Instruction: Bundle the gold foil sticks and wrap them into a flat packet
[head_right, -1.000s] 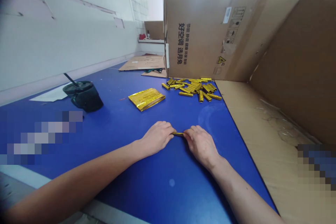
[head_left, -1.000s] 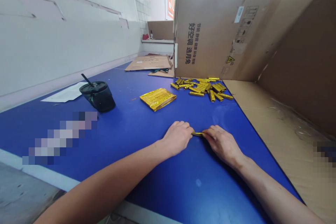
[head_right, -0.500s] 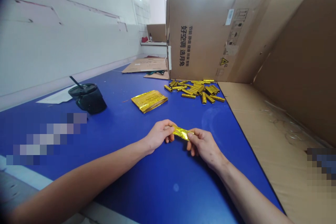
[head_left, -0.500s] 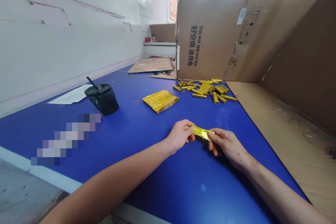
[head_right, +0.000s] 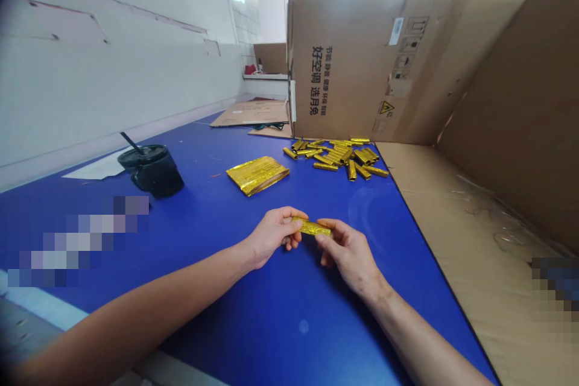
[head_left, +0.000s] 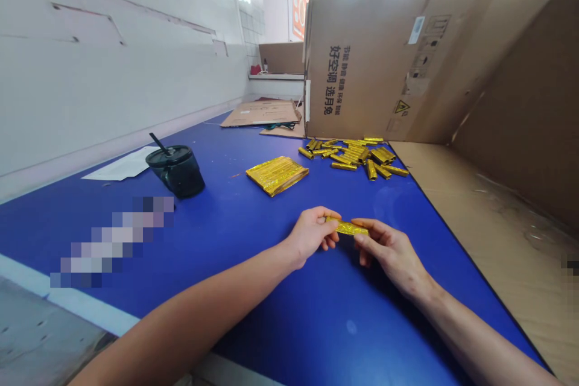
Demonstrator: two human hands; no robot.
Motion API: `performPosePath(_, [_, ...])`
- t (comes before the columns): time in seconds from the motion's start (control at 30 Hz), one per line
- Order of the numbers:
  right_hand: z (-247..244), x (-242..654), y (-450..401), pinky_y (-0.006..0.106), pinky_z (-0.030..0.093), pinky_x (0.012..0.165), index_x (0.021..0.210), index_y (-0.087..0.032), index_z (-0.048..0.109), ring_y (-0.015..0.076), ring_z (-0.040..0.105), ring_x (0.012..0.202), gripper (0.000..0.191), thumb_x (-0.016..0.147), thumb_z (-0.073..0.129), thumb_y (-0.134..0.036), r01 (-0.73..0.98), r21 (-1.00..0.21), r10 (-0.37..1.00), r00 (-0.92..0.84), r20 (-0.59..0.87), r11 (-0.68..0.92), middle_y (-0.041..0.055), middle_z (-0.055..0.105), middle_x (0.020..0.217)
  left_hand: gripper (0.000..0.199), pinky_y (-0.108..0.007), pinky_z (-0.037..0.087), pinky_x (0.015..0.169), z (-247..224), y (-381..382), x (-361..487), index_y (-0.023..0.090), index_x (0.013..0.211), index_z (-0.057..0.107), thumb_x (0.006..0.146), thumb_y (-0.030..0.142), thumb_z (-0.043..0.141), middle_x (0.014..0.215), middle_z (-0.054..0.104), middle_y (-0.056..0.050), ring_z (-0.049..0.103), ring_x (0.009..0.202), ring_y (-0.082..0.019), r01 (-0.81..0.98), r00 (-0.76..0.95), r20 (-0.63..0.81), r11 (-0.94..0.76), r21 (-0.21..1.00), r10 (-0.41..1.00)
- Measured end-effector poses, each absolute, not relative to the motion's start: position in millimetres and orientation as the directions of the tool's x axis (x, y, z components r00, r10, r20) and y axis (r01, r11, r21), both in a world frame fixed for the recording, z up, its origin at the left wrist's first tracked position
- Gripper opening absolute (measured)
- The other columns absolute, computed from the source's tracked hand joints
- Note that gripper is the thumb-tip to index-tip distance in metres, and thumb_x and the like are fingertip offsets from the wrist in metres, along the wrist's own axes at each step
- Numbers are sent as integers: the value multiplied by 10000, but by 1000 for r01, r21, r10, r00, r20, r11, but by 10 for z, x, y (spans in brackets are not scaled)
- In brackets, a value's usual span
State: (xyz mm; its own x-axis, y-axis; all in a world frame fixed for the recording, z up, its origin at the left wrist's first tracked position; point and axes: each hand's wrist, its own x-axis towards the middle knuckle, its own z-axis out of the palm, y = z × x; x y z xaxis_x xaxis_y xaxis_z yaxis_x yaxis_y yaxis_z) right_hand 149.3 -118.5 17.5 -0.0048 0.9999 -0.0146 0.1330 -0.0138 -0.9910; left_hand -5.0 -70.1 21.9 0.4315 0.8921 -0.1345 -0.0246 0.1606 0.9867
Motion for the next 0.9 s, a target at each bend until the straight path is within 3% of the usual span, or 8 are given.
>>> performPosePath(0.27, [127,1512,-1176,242,395,447,955,-135,581,102,504,435,470,659,603,-500,101,-994,999,15,-35,-36,-10,573,582,160,-173,367,438,222,-698,-69,99,852,539,709,159,577,578,545,18,492,476,-59,-57,431,-55,87,995,900])
performPosePath(0.7, [125,1522,-1168,223,369,434,735,-144,625,102,477,417,363,696,568,-500,101,-995,985,168,40,23,-16,547,466,115,-179,438,452,336,-732,-10,94,808,535,702,50,549,570,563,15,528,464,-63,-66,459,-125,174,983,880])
performPosePath(0.9, [88,1505,-1169,241,408,440,891,-147,581,110,500,423,391,681,596,-477,66,-996,983,173,66,55,-25,558,524,73,-177,449,463,254,-761,-67,98,745,526,707,42,553,582,580,-4,551,461,-69,-143,369,-207,276,951,906])
